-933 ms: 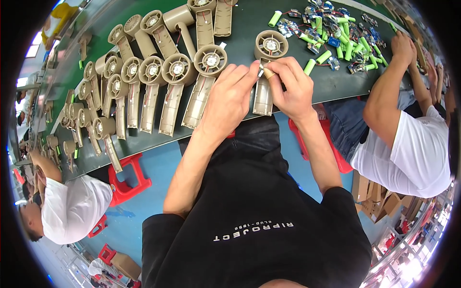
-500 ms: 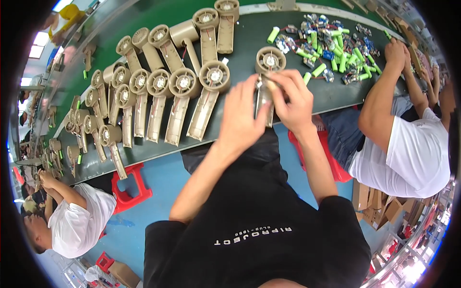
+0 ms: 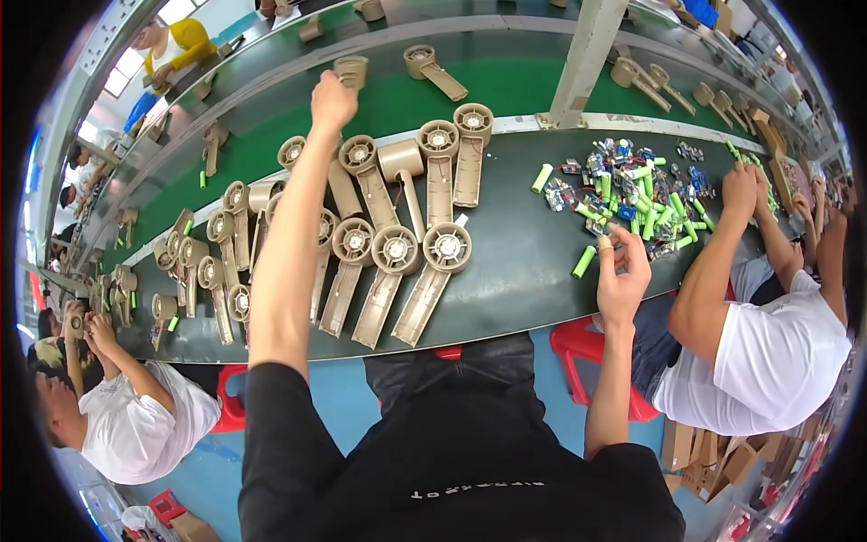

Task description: The person assembles handheld fans by inserting battery and circuit board units into plastic fan casings by hand and placing the assembled casings onto an upper conveyor belt.

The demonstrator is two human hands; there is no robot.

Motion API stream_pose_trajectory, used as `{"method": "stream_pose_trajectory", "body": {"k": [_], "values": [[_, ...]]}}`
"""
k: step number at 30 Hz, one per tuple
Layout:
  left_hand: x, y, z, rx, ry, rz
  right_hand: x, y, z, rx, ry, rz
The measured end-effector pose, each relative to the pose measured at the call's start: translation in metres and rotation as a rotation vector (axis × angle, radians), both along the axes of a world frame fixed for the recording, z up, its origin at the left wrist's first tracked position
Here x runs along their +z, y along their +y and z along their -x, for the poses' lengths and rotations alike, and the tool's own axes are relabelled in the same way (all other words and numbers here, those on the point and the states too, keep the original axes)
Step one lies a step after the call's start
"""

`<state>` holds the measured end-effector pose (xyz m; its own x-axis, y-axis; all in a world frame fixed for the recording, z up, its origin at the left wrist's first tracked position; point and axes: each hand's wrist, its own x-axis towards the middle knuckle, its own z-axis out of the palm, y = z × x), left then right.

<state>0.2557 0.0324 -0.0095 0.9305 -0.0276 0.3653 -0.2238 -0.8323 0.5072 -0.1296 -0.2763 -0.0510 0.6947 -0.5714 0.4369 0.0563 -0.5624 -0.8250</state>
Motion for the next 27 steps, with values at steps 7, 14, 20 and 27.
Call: {"method": "stream_pose_trajectory", "body": {"k": [7, 14, 20, 27], "values": [[-0.03, 0.066, -0.116, 0.055, 0.316, -0.434, 0.0, -0.018, 0.001, -0.09, 0.055, 0.066], [-0.022, -0.023, -0.123, -0.102, 0.071, -0.422, -0.002, -0.038, 0.005, -0.116, 0.109, 0.035], [-0.052, -0.091, -0.125, -0.428, 0.052, -0.118, 0.022, -0.032, 0.005, -0.103, 0.178, 0.128], [0.047, -0.097, 0.019, -0.406, -0.102, 0.048, 0.026, -0.037, 0.019, 0.221, 0.373, 0.398]]}}
